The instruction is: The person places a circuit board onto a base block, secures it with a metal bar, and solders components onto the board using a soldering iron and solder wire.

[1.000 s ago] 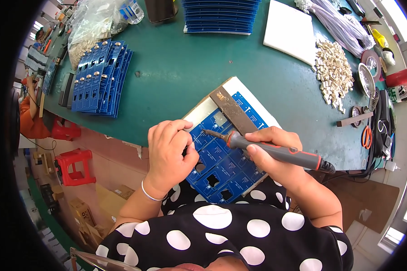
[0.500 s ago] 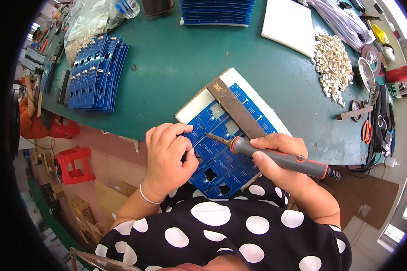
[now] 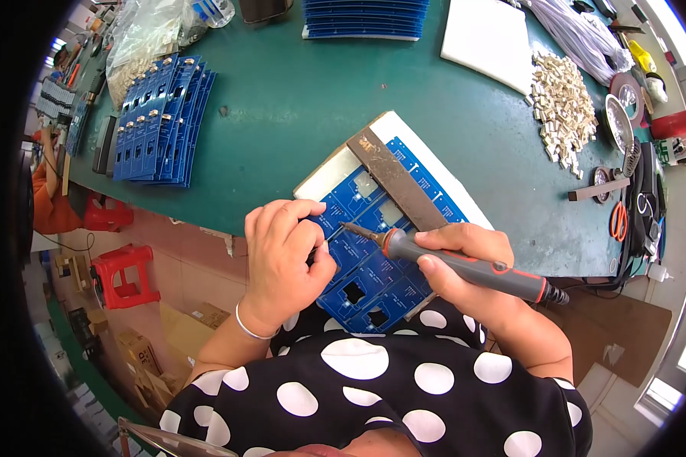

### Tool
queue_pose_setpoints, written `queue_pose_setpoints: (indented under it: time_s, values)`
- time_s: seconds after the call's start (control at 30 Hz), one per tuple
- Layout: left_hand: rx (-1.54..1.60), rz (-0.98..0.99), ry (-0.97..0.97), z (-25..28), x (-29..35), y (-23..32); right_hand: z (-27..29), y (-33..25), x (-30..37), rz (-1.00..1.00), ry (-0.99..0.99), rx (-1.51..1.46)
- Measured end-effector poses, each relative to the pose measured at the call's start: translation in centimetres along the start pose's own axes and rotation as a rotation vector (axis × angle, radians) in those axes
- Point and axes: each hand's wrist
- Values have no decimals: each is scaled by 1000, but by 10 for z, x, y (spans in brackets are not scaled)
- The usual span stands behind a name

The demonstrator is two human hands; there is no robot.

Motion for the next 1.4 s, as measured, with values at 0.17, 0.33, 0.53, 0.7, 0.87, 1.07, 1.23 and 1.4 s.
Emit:
queue_pose_setpoints:
  time_s: [0.17, 0.33, 0.53, 0.7, 0.87, 1.07, 1.23, 1.4]
  values:
    - [4, 2, -6, 0, 0, -1, 1, 1, -1, 20, -1, 1]
    - [1, 5, 9, -2, -1, -3, 0, -1, -2, 6, 12, -14]
    - [-6, 10, 5, -3, -4, -5, -1, -3, -5, -6, 9, 21]
    - [-22, 3, -5, -3, -4, -4, -1, -3, -5, 12, 7, 16]
    - [-31, 3, -7, -2, -3, -2, 0, -2, -1, 9, 5, 31]
    - [-48, -28, 114, 4, 0, -2, 4, -3, 6, 37, 19, 55]
    - [-17, -57, 81, 8, 6, 4, 14, 6, 12, 215, 39, 62]
    - [-20, -99, 24, -3, 4, 16, 9, 17, 28, 235, 85, -3]
Point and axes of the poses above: each hand's wrist, its own x-axis away from the middle knuckle, its own z-axis out of the back of the hand, y = z × x, and after that the axes turned 14 degrees about -y, right-handed
